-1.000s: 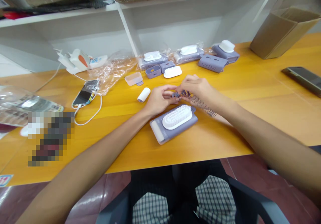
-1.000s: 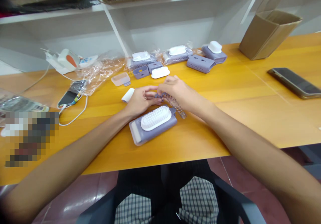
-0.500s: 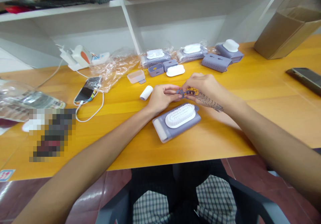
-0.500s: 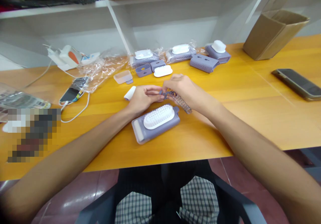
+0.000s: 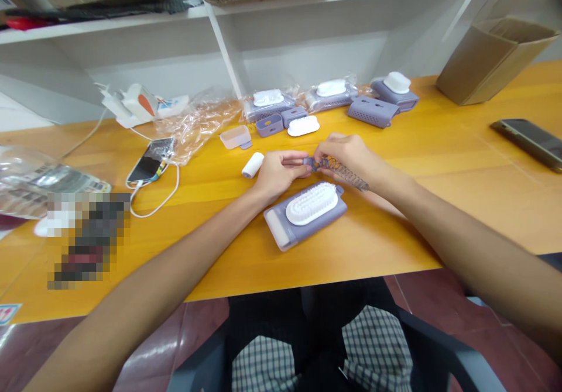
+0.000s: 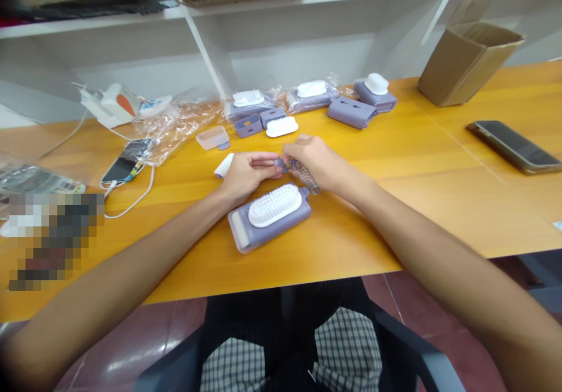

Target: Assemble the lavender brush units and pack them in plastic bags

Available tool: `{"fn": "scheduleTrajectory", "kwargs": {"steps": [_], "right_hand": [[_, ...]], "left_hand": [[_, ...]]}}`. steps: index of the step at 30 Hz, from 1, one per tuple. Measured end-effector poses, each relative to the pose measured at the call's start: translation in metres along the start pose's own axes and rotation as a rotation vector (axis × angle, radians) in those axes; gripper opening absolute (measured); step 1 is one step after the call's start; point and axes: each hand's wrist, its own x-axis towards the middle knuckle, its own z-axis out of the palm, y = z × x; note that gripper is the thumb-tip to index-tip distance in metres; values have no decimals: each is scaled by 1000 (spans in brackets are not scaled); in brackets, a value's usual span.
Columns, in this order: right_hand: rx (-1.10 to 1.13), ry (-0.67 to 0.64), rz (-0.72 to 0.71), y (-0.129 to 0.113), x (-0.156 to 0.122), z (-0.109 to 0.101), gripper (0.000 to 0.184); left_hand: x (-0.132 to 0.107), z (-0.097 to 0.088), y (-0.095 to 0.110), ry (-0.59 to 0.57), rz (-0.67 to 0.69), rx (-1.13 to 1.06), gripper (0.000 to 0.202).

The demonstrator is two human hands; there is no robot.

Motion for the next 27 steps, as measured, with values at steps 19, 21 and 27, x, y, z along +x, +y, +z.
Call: {"fn": "scheduleTrajectory", "kwargs": {"steps": [19, 21, 27], "right_hand": [[-3, 63, 23, -7, -1, 4, 5], [20, 67, 20, -6, -1, 4, 7], [85, 76, -12, -5, 0, 4, 12]], "left_hand": [[-4, 1, 5, 1, 20, -32, 39], [-5, 2, 6, -15, 14, -41, 38], [-5, 1, 7, -52, 10, -29, 41]]}}
